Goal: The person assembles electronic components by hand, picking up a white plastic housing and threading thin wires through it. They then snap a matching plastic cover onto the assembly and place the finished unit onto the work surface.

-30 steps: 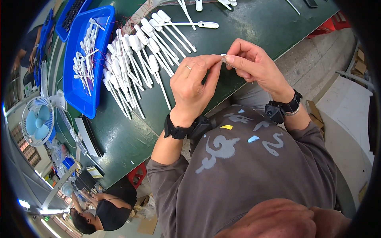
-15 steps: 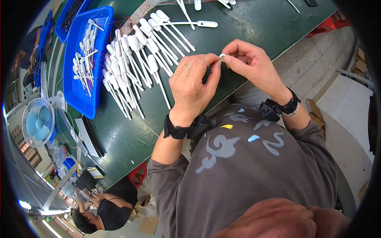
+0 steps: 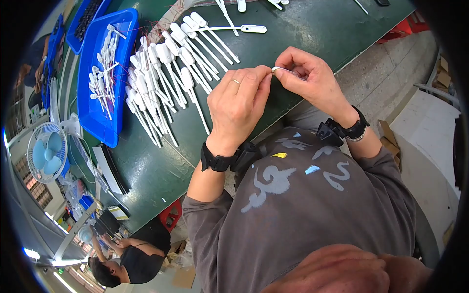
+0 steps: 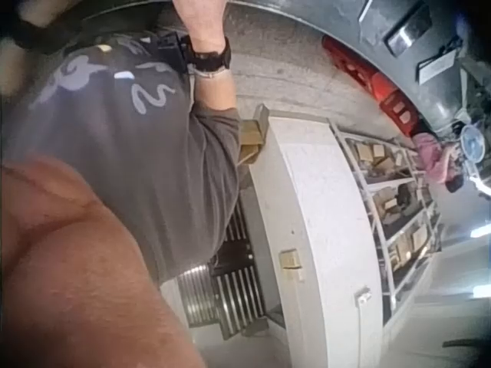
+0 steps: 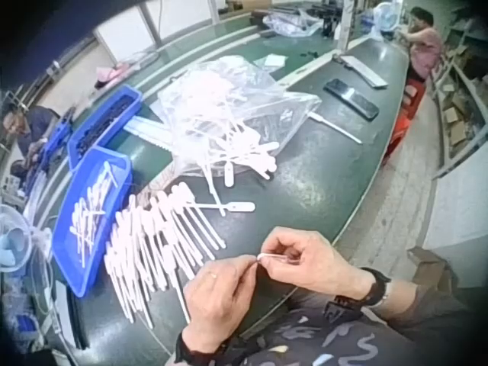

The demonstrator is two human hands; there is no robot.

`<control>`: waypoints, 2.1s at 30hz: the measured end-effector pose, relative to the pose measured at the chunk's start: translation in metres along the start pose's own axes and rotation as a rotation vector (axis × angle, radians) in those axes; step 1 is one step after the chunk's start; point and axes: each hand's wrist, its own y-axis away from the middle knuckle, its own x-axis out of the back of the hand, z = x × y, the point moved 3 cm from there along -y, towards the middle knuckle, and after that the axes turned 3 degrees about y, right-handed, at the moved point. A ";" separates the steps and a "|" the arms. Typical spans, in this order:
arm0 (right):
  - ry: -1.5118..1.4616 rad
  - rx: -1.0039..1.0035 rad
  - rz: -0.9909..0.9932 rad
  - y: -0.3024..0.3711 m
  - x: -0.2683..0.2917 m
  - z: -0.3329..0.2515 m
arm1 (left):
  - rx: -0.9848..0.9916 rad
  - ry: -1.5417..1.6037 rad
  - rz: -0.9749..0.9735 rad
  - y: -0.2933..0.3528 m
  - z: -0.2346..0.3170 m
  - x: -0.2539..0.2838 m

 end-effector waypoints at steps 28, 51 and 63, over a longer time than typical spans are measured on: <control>0.221 0.221 -0.044 -0.003 -0.005 -0.012 | 0.650 0.521 -0.161 0.010 -0.014 0.008; 0.109 0.194 -0.218 0.010 0.006 -0.005 | 0.537 0.903 -0.333 0.005 -0.018 0.012; -0.727 0.034 0.020 -0.029 0.069 0.052 | 0.370 0.328 0.175 -0.007 -0.027 0.067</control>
